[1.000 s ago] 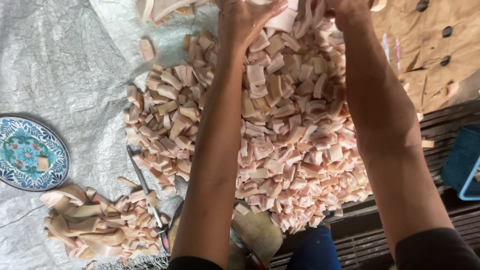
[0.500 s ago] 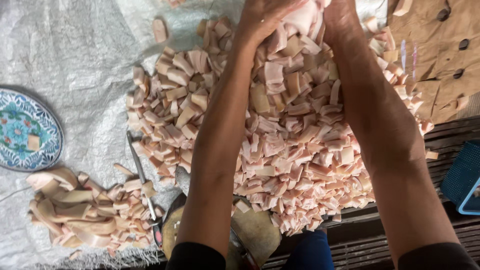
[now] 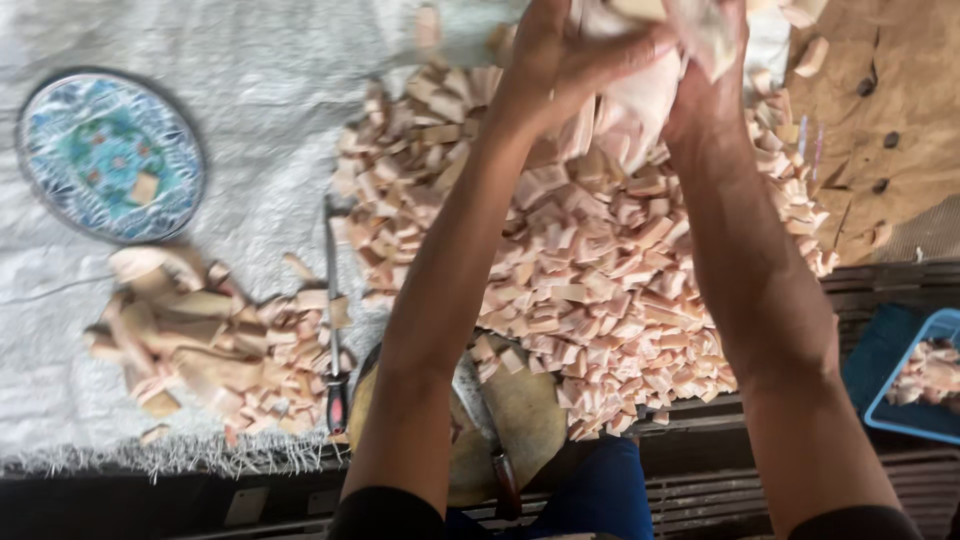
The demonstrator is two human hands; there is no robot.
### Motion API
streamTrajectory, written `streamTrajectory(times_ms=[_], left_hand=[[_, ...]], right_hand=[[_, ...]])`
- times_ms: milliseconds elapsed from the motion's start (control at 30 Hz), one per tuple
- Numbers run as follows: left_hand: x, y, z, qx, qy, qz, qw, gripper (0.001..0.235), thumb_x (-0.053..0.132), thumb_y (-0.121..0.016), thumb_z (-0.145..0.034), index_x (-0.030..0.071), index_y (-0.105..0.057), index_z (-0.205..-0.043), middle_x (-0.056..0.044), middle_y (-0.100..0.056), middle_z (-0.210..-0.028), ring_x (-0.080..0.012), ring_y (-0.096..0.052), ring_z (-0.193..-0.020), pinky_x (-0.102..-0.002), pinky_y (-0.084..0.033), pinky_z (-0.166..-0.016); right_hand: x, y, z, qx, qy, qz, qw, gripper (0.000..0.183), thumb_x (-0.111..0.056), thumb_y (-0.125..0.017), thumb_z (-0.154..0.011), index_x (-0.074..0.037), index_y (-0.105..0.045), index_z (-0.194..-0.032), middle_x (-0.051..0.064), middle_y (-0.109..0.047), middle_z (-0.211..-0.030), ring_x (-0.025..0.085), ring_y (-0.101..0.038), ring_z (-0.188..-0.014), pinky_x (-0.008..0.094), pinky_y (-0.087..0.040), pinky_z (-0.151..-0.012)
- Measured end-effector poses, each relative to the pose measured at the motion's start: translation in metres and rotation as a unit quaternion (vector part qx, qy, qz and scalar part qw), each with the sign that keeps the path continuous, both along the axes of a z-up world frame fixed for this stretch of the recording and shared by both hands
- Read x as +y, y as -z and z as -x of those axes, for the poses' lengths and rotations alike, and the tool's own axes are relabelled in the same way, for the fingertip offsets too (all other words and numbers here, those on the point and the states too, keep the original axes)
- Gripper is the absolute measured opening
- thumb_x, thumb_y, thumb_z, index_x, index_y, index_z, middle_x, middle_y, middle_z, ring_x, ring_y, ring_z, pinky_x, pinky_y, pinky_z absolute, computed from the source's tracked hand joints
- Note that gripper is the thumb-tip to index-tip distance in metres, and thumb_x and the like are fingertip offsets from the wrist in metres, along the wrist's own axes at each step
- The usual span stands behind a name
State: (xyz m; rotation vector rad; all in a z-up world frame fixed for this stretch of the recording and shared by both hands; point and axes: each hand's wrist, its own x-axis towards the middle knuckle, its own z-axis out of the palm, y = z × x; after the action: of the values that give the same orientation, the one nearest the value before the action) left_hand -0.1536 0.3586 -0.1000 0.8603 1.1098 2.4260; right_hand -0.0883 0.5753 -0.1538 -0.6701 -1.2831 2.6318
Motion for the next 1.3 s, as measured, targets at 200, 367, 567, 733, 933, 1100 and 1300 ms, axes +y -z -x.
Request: streamTrajectory(times_ms=[200,367,567,733,933,1100,1300], left_hand=[[-0.187,-0.071,-0.085,0.007,-0.173,0.000,0.985,0.083,-0.010,-0.090,-0.095,0.015,-0.037,-0.154,-0.005,-0.065,-0.128,-0.0168,-0.068,-0.120,-0.033,-0.062,-0.104],[-0.348,-0.078,-0.175,-0.118,-0.278,0.039,0.953,0.090,-0.010,-0.091,-0.086,0.011,-0.037,-0.154,-0.006,-0.059,-0.132,-0.0170,-0.061,-0.126,-0.033,-0.057,-0.109],[-0.488,-0.009,-0.248,-0.257,-0.362,0.078,0.892,0.092,0.000,-0.091,-0.083,0.003,-0.035,-0.156,-0.014,-0.061,-0.133,-0.0237,-0.064,-0.125,-0.037,-0.058,-0.108],[-0.533,0.069,-0.246,-0.189,-0.553,0.254,0.771,0.094,0.012,-0.085,-0.095,-0.004,-0.022,-0.163,-0.025,-0.034,-0.160,-0.0303,-0.039,-0.151,-0.042,-0.037,-0.127],[-0.515,0.109,-0.237,-0.168,-0.637,0.410,0.631,0.092,0.048,-0.063,-0.104,-0.003,-0.017,-0.164,-0.037,-0.019,-0.163,-0.0494,-0.026,-0.154,-0.054,-0.031,-0.126],[-0.481,0.093,-0.262,-0.136,-0.612,0.599,0.499,0.066,0.045,-0.044,-0.111,0.005,-0.034,-0.163,-0.035,-0.020,-0.168,-0.0536,-0.018,-0.158,-0.066,-0.015,-0.129],[-0.454,0.104,-0.307,-0.069,-0.611,0.600,0.511,0.062,0.031,-0.049,-0.110,0.010,-0.029,-0.165,-0.032,-0.019,-0.171,-0.0513,-0.018,-0.157,-0.068,-0.015,-0.126]], right_hand=[[-0.176,-0.035,-0.021,0.076,-0.135,0.150,0.976,0.052,-0.024,-0.062,-0.103,0.006,-0.053,-0.144,0.021,-0.065,-0.133,0.029,-0.065,-0.121,0.040,-0.053,-0.111],[-0.359,-0.019,-0.060,0.034,-0.278,0.240,0.930,0.054,-0.025,-0.061,-0.102,0.006,-0.051,-0.146,0.022,-0.064,-0.136,0.030,-0.065,-0.124,0.040,-0.052,-0.114],[-0.537,0.026,-0.108,-0.009,-0.408,0.152,0.900,0.058,-0.025,-0.059,-0.106,0.007,-0.045,-0.153,0.021,-0.061,-0.142,0.030,-0.063,-0.129,0.042,-0.051,-0.116],[-0.615,0.052,-0.112,0.050,-0.456,-0.055,0.887,0.070,-0.028,-0.053,-0.111,0.001,-0.016,-0.163,0.021,-0.045,-0.157,0.030,-0.053,-0.142,0.042,-0.047,-0.120],[-0.632,0.096,-0.090,0.177,-0.448,-0.239,0.843,0.078,-0.032,-0.044,-0.117,-0.007,0.012,-0.166,0.020,-0.002,-0.177,0.031,-0.027,-0.163,0.042,-0.038,-0.133],[-0.602,0.096,-0.103,0.312,-0.482,-0.445,0.688,0.054,-0.026,-0.035,-0.118,-0.007,-0.026,-0.168,0.019,-0.015,-0.178,0.036,-0.017,-0.163,0.041,-0.022,-0.136],[-0.591,0.066,-0.125,0.058,-0.556,-0.577,0.595,0.049,-0.033,-0.045,-0.109,-0.007,-0.052,-0.149,0.019,-0.050,-0.157,0.035,-0.054,-0.143,0.042,-0.040,-0.122]])
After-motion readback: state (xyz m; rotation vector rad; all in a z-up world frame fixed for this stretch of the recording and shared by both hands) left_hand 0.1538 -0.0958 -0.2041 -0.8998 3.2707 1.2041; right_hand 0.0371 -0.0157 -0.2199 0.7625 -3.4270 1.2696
